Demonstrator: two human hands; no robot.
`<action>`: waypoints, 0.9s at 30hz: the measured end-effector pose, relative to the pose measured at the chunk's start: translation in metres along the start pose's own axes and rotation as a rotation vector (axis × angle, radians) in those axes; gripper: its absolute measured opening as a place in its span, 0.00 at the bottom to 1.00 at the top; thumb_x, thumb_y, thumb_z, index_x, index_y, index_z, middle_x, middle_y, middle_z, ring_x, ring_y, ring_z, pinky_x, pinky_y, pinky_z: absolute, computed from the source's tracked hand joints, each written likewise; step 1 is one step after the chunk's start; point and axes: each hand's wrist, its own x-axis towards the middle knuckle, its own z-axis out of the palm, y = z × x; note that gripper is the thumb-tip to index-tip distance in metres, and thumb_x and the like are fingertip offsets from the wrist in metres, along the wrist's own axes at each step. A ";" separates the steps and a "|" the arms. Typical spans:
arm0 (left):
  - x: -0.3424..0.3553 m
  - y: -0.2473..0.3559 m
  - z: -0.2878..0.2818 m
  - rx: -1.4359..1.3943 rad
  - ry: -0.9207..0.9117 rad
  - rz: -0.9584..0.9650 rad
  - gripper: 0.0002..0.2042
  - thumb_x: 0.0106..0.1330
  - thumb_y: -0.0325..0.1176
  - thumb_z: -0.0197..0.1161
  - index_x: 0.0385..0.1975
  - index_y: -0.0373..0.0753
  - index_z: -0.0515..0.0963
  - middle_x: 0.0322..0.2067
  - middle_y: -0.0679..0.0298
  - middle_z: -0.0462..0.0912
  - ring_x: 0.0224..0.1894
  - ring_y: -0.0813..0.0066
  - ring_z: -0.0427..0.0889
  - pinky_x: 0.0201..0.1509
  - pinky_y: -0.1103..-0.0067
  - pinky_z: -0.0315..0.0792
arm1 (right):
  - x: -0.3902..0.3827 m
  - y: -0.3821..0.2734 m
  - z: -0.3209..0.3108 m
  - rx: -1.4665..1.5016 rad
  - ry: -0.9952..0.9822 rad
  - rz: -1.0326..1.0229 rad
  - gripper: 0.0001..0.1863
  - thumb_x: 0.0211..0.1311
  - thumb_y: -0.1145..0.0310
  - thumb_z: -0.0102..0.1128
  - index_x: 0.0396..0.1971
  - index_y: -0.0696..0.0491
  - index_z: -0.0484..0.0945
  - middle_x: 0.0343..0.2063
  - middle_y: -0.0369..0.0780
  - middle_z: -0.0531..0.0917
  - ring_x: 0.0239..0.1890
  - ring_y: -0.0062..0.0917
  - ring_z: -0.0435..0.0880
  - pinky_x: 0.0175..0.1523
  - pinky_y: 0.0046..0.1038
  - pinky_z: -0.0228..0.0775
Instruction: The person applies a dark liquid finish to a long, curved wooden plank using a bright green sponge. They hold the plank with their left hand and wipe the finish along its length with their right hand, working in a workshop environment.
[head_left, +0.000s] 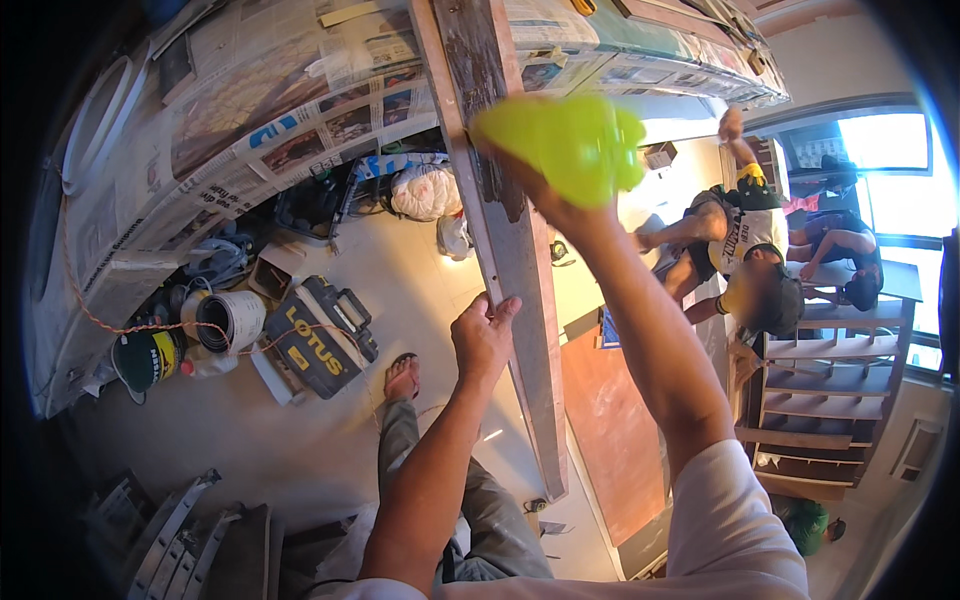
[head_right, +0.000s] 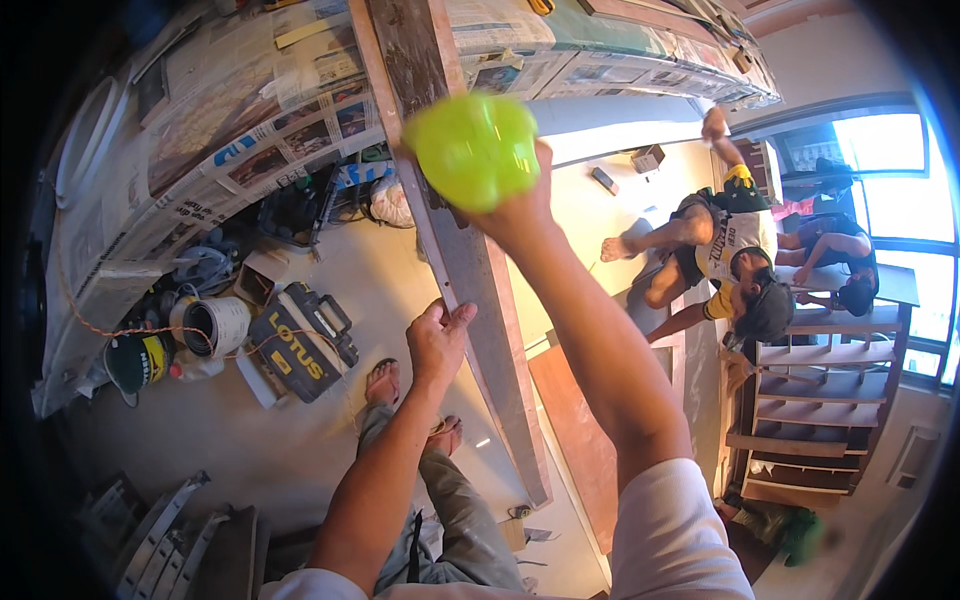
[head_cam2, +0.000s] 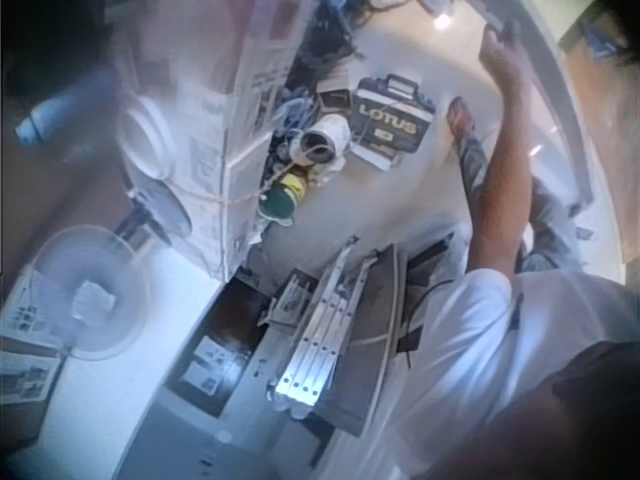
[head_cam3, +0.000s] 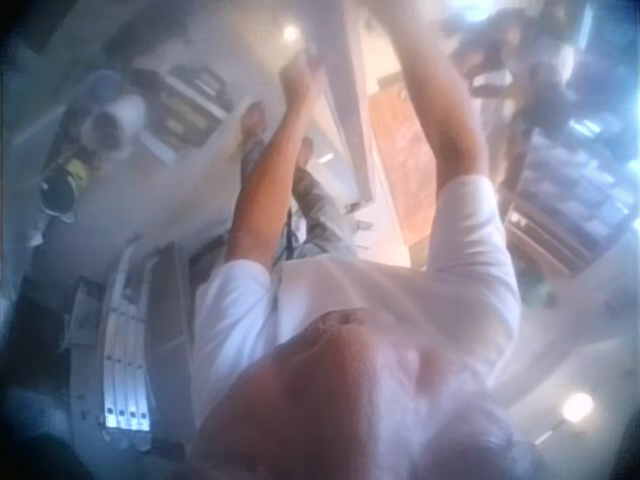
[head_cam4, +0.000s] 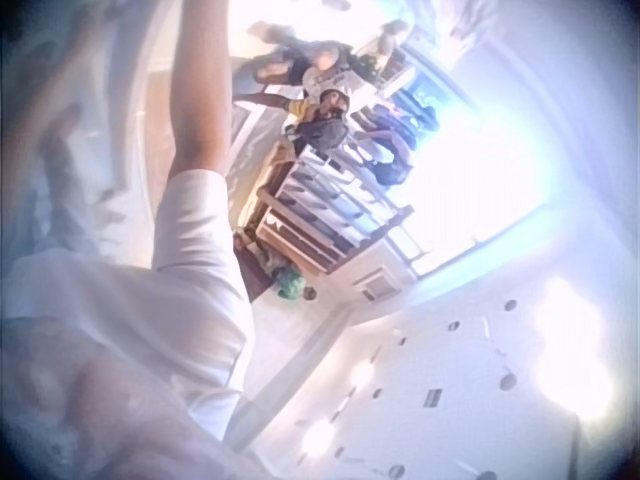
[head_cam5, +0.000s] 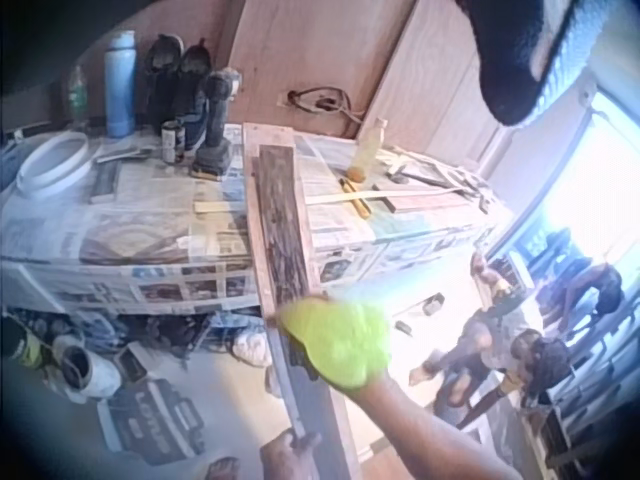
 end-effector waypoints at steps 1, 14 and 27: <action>0.001 -0.001 -0.001 0.047 -0.008 0.004 0.19 0.66 0.46 0.72 0.29 0.33 0.79 0.19 0.58 0.79 0.23 0.64 0.75 0.32 0.69 0.71 | -0.005 -0.008 -0.006 0.012 -0.054 0.032 0.12 0.55 0.60 0.69 0.41 0.40 0.87 0.43 0.32 0.88 0.44 0.29 0.87 0.42 0.32 0.80; -0.004 -0.015 0.000 0.112 0.076 0.039 0.20 0.60 0.48 0.76 0.35 0.34 0.82 0.24 0.53 0.83 0.28 0.58 0.83 0.35 0.66 0.74 | -0.057 -0.055 -0.045 0.381 -0.106 0.472 0.16 0.59 0.72 0.73 0.48 0.51 0.86 0.53 0.43 0.84 0.56 0.37 0.82 0.59 0.35 0.74; -0.028 -0.023 0.000 0.255 -0.117 -0.028 0.15 0.60 0.39 0.75 0.29 0.33 0.78 0.23 0.55 0.83 0.27 0.55 0.82 0.37 0.67 0.75 | -0.091 -0.050 -0.031 0.154 -0.071 0.394 0.20 0.57 0.66 0.67 0.51 0.43 0.84 0.54 0.34 0.84 0.51 0.26 0.85 0.46 0.26 0.79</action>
